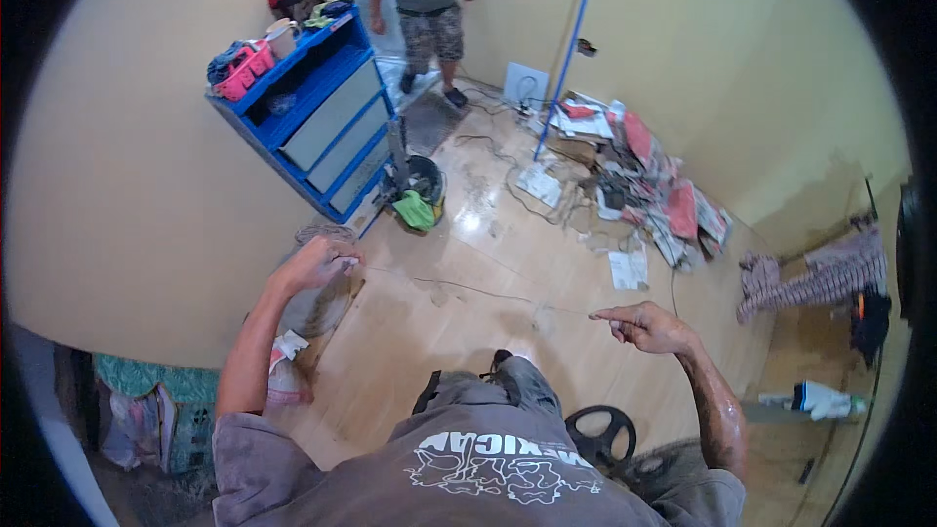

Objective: The person threads a wire through a channel in a concrete wall, pulling it through using their hands.

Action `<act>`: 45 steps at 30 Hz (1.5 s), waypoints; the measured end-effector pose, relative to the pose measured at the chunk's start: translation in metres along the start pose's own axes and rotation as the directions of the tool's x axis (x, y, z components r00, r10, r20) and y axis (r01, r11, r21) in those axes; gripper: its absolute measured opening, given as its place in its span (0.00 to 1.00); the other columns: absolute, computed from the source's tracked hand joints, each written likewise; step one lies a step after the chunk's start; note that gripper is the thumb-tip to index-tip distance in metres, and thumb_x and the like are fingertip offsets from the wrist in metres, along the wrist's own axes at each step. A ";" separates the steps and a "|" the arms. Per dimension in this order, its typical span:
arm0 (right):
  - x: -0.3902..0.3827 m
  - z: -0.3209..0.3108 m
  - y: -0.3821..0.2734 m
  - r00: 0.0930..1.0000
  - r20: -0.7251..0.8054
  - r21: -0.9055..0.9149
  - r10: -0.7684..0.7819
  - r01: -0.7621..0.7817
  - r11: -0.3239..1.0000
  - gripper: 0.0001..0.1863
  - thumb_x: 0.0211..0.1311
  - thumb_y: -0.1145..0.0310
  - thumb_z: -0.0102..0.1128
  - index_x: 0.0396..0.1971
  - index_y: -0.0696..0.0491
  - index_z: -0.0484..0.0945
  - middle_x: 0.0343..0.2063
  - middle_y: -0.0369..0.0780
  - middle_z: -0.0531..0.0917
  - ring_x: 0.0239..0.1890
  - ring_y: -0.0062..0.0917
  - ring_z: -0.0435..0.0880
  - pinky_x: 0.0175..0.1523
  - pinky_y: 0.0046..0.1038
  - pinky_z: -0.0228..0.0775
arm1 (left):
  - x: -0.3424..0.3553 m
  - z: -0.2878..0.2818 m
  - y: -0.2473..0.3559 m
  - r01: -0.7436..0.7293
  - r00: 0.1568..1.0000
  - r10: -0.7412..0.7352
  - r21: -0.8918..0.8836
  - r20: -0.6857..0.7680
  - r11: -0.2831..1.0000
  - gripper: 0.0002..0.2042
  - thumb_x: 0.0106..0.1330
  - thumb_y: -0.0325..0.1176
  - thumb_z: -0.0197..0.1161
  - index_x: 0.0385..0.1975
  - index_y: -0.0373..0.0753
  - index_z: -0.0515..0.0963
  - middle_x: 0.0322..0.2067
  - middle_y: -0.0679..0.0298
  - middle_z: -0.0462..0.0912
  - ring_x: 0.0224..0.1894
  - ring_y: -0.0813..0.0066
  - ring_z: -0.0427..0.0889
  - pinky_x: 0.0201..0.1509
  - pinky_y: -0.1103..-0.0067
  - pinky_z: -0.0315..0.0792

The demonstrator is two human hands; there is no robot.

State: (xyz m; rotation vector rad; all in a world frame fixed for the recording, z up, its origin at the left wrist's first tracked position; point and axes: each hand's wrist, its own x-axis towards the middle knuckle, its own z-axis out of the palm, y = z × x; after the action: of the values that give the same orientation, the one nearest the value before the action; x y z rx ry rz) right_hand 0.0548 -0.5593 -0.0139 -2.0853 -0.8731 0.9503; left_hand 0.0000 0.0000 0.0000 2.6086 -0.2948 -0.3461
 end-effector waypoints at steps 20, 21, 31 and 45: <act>0.483 -0.286 -0.158 0.988 -0.142 0.191 -0.069 0.095 0.977 0.04 0.57 0.75 0.64 0.27 0.61 0.81 0.18 0.36 0.81 0.20 0.16 0.80 0.25 0.18 0.73 | 0.174 0.034 -0.248 0.358 0.899 -0.436 -0.623 0.030 0.695 0.14 0.62 0.40 0.61 0.41 0.38 0.81 0.39 0.59 0.84 0.41 0.71 0.81 0.48 0.75 0.72; 0.497 -0.299 -0.171 0.990 -0.127 0.190 -0.063 0.086 0.978 0.04 0.57 0.75 0.64 0.27 0.61 0.81 0.18 0.36 0.81 0.20 0.16 0.80 0.25 0.18 0.73 | 0.190 0.038 -0.252 0.337 0.898 -0.439 -0.640 -0.002 0.691 0.15 0.62 0.42 0.60 0.40 0.37 0.81 0.40 0.59 0.83 0.43 0.69 0.81 0.50 0.74 0.72; 0.691 -0.383 -0.193 0.908 -0.230 0.254 -0.350 0.403 0.879 0.10 0.66 0.70 0.53 0.28 0.61 0.78 0.22 0.36 0.81 0.23 0.13 0.77 0.27 0.16 0.67 | 0.358 0.016 -0.307 0.226 0.898 -0.427 -0.721 -0.107 0.655 0.15 0.63 0.40 0.58 0.41 0.36 0.79 0.39 0.56 0.82 0.43 0.64 0.79 0.50 0.73 0.71; 0.860 -0.514 -0.205 0.872 -0.308 0.294 -0.380 0.467 0.834 0.13 0.70 0.65 0.49 0.43 0.60 0.76 0.28 0.39 0.81 0.32 0.21 0.82 0.38 0.21 0.74 | 0.537 -0.072 -0.353 0.062 0.648 -0.687 -0.876 -0.328 0.477 0.14 0.66 0.32 0.57 0.49 0.35 0.75 0.45 0.61 0.81 0.47 0.75 0.78 0.54 0.78 0.71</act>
State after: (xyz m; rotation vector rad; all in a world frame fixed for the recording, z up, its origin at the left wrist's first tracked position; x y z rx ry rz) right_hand 0.8501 0.0737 0.0998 -1.5552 -0.9083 0.5518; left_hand 0.5796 0.1900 -0.2151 1.6268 0.6507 0.2822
